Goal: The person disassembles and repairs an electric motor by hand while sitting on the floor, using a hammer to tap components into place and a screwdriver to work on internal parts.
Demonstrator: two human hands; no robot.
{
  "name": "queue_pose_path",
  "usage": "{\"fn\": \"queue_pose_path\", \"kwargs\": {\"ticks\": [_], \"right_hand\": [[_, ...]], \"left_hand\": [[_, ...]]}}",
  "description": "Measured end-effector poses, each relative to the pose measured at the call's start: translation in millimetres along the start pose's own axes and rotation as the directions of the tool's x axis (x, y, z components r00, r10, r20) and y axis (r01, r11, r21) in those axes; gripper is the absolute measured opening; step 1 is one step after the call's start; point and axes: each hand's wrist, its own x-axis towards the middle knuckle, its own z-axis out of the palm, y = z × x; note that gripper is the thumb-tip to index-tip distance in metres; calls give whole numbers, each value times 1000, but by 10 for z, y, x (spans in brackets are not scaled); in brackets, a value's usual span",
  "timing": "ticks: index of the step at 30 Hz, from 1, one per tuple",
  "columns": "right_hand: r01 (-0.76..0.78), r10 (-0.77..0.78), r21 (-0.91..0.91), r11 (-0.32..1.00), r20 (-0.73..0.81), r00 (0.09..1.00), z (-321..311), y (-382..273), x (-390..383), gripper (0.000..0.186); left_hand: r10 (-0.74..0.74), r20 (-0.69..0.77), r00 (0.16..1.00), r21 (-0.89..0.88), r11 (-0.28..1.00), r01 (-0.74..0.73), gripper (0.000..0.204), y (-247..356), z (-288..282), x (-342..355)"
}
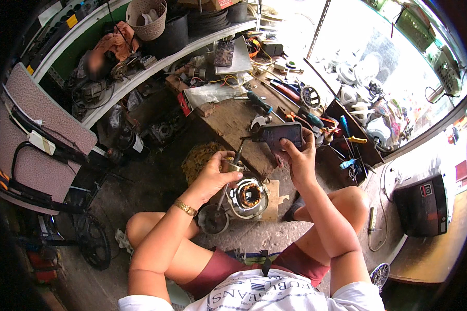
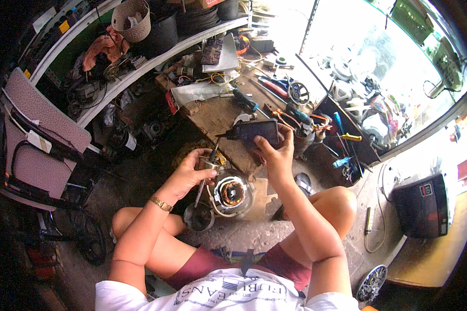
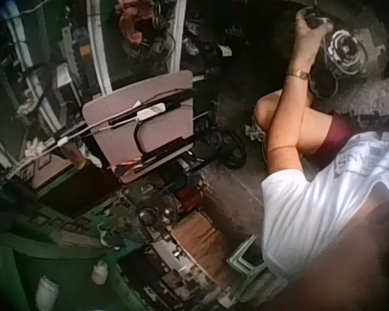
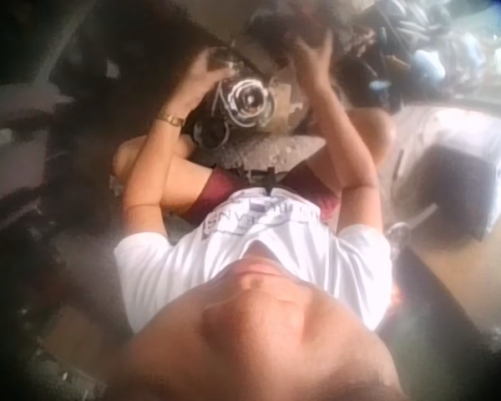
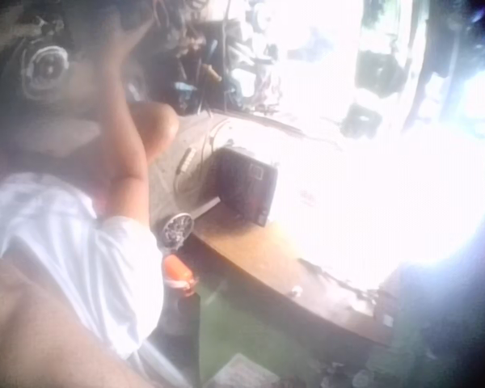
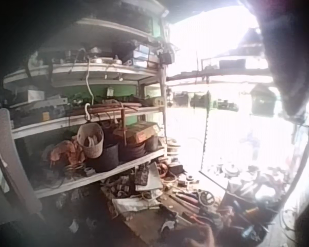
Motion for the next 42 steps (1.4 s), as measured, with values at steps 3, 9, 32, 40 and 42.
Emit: {"fn": "queue_pose_path", "kwargs": {"ticks": [3,9,32,40,42], "right_hand": [[-3,3,-6,1000,15,1000,-18,2,10,49],[-40,40,1,999,29,999,-30,8,-30,49],[-50,50,17,999,-24,998,6,49,-45,44],[-53,53,15,998,-15,998,18,104,-77,50],[-28,30,53,998,-34,999,33,80,-58,53]], "left_hand": [[7,-31,999,41,999,-6,52,-12,-14,4],[55,-93,994,131,990,-43,54,21,-35,23],[595,-66,801,984,170,-46,74,272,53,-99],[653,-10,757,997,69,-46,70,270,28,-66],[672,-38,740,987,142,-78,62,246,-29,-23]]}}
